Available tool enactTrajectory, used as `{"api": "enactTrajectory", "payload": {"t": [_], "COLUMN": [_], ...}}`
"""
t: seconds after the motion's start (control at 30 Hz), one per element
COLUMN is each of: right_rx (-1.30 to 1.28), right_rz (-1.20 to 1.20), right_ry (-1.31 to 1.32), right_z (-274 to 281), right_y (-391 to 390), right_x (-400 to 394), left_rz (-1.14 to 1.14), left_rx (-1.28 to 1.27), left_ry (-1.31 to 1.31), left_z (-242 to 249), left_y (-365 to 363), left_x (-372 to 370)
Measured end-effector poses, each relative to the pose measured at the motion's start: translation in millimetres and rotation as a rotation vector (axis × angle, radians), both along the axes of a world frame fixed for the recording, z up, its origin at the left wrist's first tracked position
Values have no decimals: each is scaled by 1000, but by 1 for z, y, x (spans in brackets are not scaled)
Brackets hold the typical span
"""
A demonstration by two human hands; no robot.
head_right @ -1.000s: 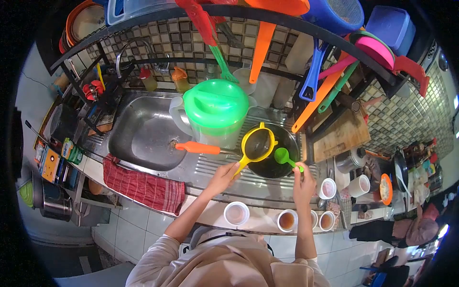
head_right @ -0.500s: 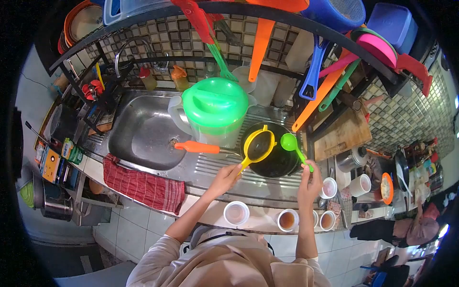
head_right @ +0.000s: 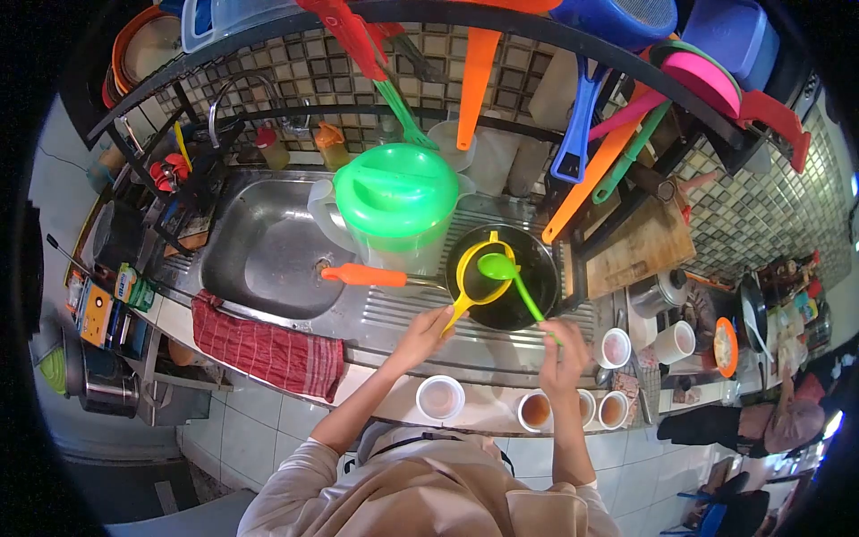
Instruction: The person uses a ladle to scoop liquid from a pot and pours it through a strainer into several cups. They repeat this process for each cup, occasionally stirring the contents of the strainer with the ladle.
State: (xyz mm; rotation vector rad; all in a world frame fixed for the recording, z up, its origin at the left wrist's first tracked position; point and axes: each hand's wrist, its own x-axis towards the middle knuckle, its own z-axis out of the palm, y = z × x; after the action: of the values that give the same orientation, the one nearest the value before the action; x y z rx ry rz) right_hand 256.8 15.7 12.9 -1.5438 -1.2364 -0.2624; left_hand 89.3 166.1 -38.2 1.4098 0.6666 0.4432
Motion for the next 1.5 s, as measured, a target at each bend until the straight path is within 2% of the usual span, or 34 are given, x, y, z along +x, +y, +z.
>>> {"api": "enactTrajectory", "payload": {"t": [0.1, 0.23, 0.43, 0.5, 0.6, 0.73, 0.83, 1.0, 1.13, 1.2, 1.27, 1.33, 1.4, 1.43, 1.5], "right_rx": [-109, -134, -119, -128, -98, -162, -60, -61, -29, -20, 16, 51, -57, -57, 57], "right_rz": [89, 114, 35, 126, 46, 112, 57, 95, 74, 131, 97, 65, 157, 159, 158], "right_ry": [-122, -118, -166, -68, -49, 18, -37, 121, 106, 244, 223, 204, 366, 365, 465], "right_z": [8, 6, 7, 2, 1, -1, -2, -4, -6, -16, -15, -14, -11, -13, -19], "right_y": [9, 11, 10, 8, 9, 6, 6, 4, 6, 1, 5, 4, 3, 2, 0], "right_x": [-7, -6, -4, -1, -3, 1, 0, 1, 2, 9, 8, 7, 8, 9, 13], "left_rz": [-24, -8, -13, -4, -6, 22, 40, 68, 15, -2, -25, 10, 4, -2, 7], "left_rx": [-29, -70, -18, 6, 46, 108, 177, 228, 283, 260, 238, 331, 351, 370, 384], "left_ry": [-9, -28, -27, -35, -39, -4, -64, -55, -24, -19, -15, -19, -15, -12, -8], "left_z": [-2, -2, 0, -5, -2, -1, -6, -6, -6, -6, -7, -9, -9, -9, -10], "left_y": [-3, -3, -4, -3, -4, -4, -4, -1, 6, 9, 11, 11, 13, 14, 14], "left_x": [2, 1, -3, -2, -1, -1, 0, 0, -1, -3, -2, -2, -3, -3, -3]}}
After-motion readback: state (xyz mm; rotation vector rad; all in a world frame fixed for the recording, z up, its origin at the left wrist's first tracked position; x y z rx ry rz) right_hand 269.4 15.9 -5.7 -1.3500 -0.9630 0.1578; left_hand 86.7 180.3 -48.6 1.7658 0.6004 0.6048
